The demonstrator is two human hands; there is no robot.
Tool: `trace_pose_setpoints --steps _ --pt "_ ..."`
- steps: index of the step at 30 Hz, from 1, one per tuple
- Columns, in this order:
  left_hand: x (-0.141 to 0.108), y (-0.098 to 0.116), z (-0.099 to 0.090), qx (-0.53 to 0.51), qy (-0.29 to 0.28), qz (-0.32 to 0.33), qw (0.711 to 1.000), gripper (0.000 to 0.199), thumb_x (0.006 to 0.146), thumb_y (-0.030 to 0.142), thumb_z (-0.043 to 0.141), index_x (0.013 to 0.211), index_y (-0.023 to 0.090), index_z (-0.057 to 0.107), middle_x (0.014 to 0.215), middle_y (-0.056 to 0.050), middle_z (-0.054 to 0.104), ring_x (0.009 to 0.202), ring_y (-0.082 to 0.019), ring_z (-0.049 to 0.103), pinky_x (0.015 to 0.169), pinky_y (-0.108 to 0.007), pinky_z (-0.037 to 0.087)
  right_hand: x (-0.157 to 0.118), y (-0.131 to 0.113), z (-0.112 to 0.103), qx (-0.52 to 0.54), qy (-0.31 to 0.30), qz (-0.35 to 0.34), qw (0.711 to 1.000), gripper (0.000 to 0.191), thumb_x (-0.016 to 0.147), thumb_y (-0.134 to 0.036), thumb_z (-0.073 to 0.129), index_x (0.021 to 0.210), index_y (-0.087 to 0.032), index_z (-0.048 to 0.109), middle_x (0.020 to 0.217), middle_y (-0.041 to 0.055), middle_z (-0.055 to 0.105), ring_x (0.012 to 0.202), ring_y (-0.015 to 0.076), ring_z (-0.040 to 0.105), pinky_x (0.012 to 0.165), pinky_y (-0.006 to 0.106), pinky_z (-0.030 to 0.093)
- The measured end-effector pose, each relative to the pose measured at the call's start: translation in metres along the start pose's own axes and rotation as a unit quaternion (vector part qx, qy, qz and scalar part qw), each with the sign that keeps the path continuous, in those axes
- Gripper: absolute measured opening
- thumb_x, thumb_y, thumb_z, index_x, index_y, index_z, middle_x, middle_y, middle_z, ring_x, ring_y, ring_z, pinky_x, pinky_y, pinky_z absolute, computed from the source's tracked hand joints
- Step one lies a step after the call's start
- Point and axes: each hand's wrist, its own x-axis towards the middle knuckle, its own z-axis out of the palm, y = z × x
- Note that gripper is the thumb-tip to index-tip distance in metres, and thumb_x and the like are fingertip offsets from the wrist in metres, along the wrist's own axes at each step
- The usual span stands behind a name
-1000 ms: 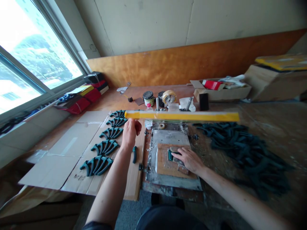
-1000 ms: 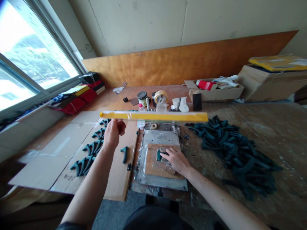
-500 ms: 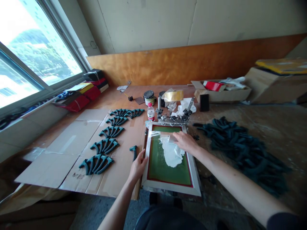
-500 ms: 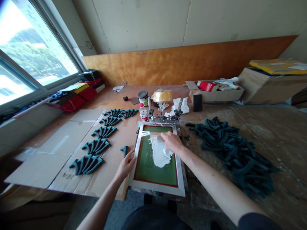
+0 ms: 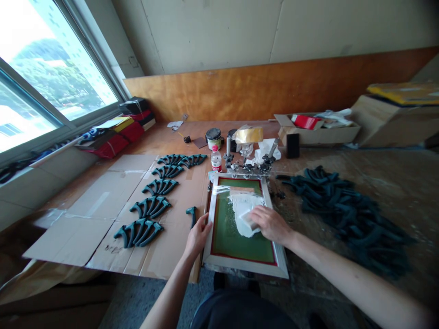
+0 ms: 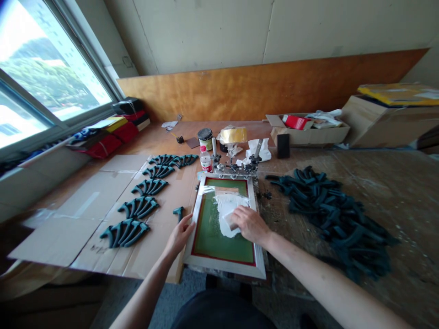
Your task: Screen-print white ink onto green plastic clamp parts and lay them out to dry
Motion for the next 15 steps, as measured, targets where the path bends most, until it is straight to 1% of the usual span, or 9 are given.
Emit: trace_pose_setpoints --steps 2,4,5,7,8,10,12,13,15 --pt "-0.001 0.0 0.0 -0.02 -0.002 -0.005 1.0 0.062 0.076 0.053 0.059 0.128 0.019 0.056 0.071 -0.001 0.066 0.069 -0.019 0.062 0.061 -0.027 0.047 -0.011 -0.005 0.009 -0.007 0.022 -0.033 0.999 0.033 0.085 -0.007 0.038 0.096 -0.017 0.066 0.095 0.0097 0.065 0.095 0.0218 0.056 0.083 0.035 0.046" --pt "-0.001 0.001 0.0 -0.033 -0.002 -0.01 0.999 0.064 0.075 0.055 0.06 0.128 0.019 0.056 0.071 -0.001 0.066 0.068 -0.019 0.062 0.06 -0.027 0.047 -0.018 -0.006 0.01 0.005 -0.003 -0.046 0.999 0.032 0.088 -0.01 0.038 0.097 -0.018 0.067 0.094 0.0087 0.066 0.093 0.0211 0.057 0.083 0.034 0.046" --pt "-0.002 0.002 0.0 -0.037 -0.002 -0.013 0.999 0.065 0.074 0.056 0.061 0.127 0.019 0.056 0.071 -0.001 0.066 0.067 -0.019 0.062 0.059 -0.026 0.047 -0.016 -0.005 0.006 0.014 -0.019 -0.037 0.999 0.029 0.089 -0.013 0.039 0.096 -0.019 0.067 0.092 0.0076 0.066 0.091 0.0205 0.058 0.082 0.033 0.047" --pt "-0.003 0.008 -0.003 -0.046 -0.007 -0.017 0.999 0.068 0.072 0.056 0.062 0.129 0.019 0.055 0.07 0.0 0.066 0.064 -0.017 0.061 0.058 -0.025 0.046 0.001 0.001 -0.005 0.03 -0.027 0.009 0.999 0.022 0.091 -0.02 0.046 0.1 -0.022 0.066 0.092 0.0053 0.066 0.089 0.0193 0.059 0.081 0.031 0.046" --pt "-0.005 0.012 -0.005 -0.052 -0.014 -0.018 0.998 0.07 0.072 0.056 0.063 0.13 0.019 0.053 0.069 0.0 0.065 0.062 -0.017 0.06 0.056 -0.025 0.045 0.014 0.006 -0.012 0.031 -0.018 0.036 0.999 0.022 0.09 -0.023 0.05 0.107 -0.023 0.064 0.095 0.0045 0.066 0.09 0.0189 0.059 0.082 0.03 0.046" --pt "-0.009 0.026 -0.012 -0.072 -0.033 -0.019 0.997 0.075 0.07 0.056 0.066 0.134 0.019 0.05 0.065 0.002 0.063 0.056 -0.014 0.057 0.052 -0.023 0.043 0.043 0.018 -0.029 0.009 0.004 0.094 0.995 0.04 0.087 -0.028 0.058 0.127 -0.028 0.055 0.103 0.0031 0.066 0.092 0.0189 0.06 0.081 0.029 0.046" --pt "-0.015 0.046 -0.021 -0.102 -0.052 -0.021 0.993 0.076 0.07 0.057 0.067 0.134 0.019 0.05 0.063 0.003 0.062 0.052 -0.012 0.055 0.048 -0.021 0.04 0.064 0.034 -0.048 -0.034 0.019 0.15 0.988 0.058 0.084 -0.036 0.062 0.138 -0.034 0.043 0.105 0.0021 0.065 0.088 0.0197 0.061 0.074 0.028 0.047" --pt "-0.017 0.058 -0.026 -0.118 -0.058 -0.019 0.991 0.073 0.07 0.058 0.067 0.13 0.018 0.053 0.064 0.002 0.062 0.052 -0.012 0.054 0.047 -0.021 0.039 0.069 0.044 -0.057 -0.053 0.032 0.176 0.982 0.06 0.083 -0.041 0.062 0.14 -0.035 0.041 0.104 0.002 0.065 0.084 0.0199 0.061 0.069 0.028 0.046" --pt "-0.02 0.086 -0.034 -0.152 -0.056 -0.008 0.987 0.062 0.072 0.061 0.063 0.114 0.016 0.063 0.07 -0.001 0.065 0.056 -0.012 0.056 0.048 -0.021 0.039 0.065 0.066 -0.07 -0.063 0.088 0.229 0.967 0.054 0.086 -0.048 0.056 0.136 -0.031 0.047 0.099 0.0035 0.065 0.077 0.0199 0.061 0.064 0.028 0.045"
